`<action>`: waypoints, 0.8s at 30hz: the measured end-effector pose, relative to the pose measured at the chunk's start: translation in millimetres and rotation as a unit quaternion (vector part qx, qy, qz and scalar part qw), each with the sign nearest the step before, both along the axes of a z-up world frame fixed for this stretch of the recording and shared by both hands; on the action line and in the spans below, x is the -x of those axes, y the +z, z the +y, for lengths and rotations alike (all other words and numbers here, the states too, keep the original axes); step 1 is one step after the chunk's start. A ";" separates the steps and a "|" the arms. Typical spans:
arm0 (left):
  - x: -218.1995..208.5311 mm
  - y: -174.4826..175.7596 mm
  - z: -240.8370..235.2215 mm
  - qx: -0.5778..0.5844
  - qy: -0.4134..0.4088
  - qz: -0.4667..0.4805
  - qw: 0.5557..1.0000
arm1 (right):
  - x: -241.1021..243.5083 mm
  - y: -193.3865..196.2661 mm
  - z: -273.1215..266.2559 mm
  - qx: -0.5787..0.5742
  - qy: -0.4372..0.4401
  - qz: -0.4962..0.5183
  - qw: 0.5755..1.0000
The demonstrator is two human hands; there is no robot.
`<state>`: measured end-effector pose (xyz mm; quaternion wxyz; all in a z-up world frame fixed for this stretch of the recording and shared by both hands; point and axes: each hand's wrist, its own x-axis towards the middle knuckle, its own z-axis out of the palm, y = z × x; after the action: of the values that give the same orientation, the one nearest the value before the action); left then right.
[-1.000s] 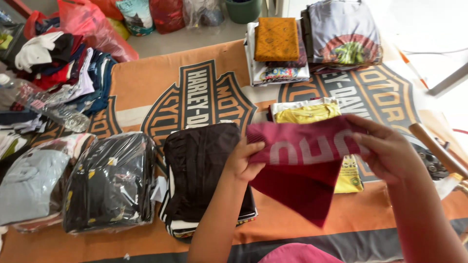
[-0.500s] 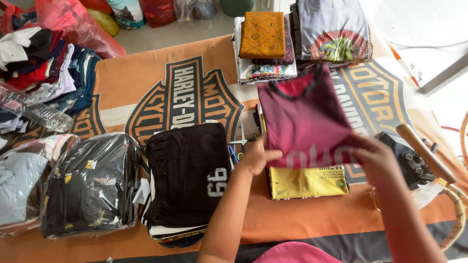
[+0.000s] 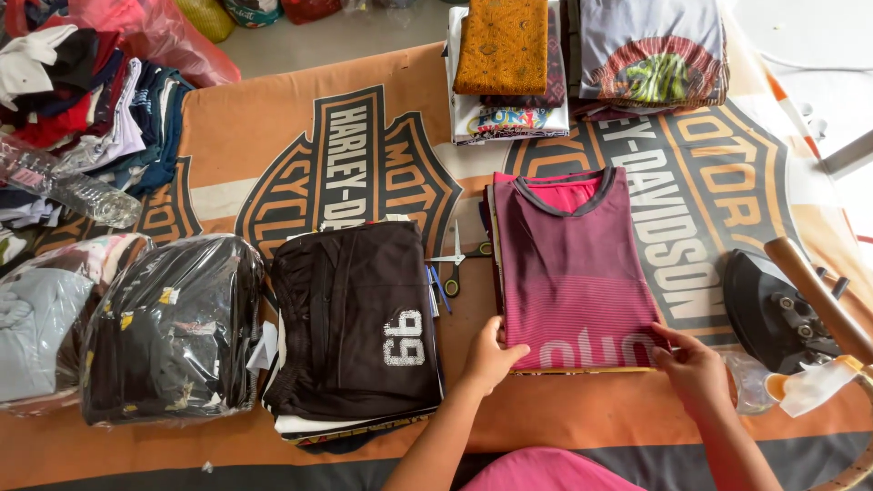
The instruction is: The person folds a variety of clothing items, including t-shirts, shorts, and jerseys, on a table covered with a Harley-Davidson mat. They use a spray bottle to mist the fabric before folding each item and placing it into a neat stack.
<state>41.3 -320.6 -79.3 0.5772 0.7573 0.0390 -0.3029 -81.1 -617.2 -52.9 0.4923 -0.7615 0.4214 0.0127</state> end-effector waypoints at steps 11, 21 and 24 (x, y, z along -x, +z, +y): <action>21.3 -43.1 0.7 -0.106 0.013 -0.098 0.989 | 21.9 -74.0 -11.0 0.149 0.076 -0.029 0.986; 34.6 -75.6 -6.3 -0.191 -0.002 -0.154 0.969 | -8.5 -60.5 20.6 0.446 0.188 -0.144 0.863; 32.6 -59.6 -4.8 -0.186 -0.005 -0.113 0.976 | -18.7 -60.3 36.4 0.467 0.243 -0.225 0.820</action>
<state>8.7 -325.3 -138.9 0.4257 0.8808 0.0258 -0.2059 -62.4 -580.8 -113.1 0.1395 -0.9595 0.0556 -0.2382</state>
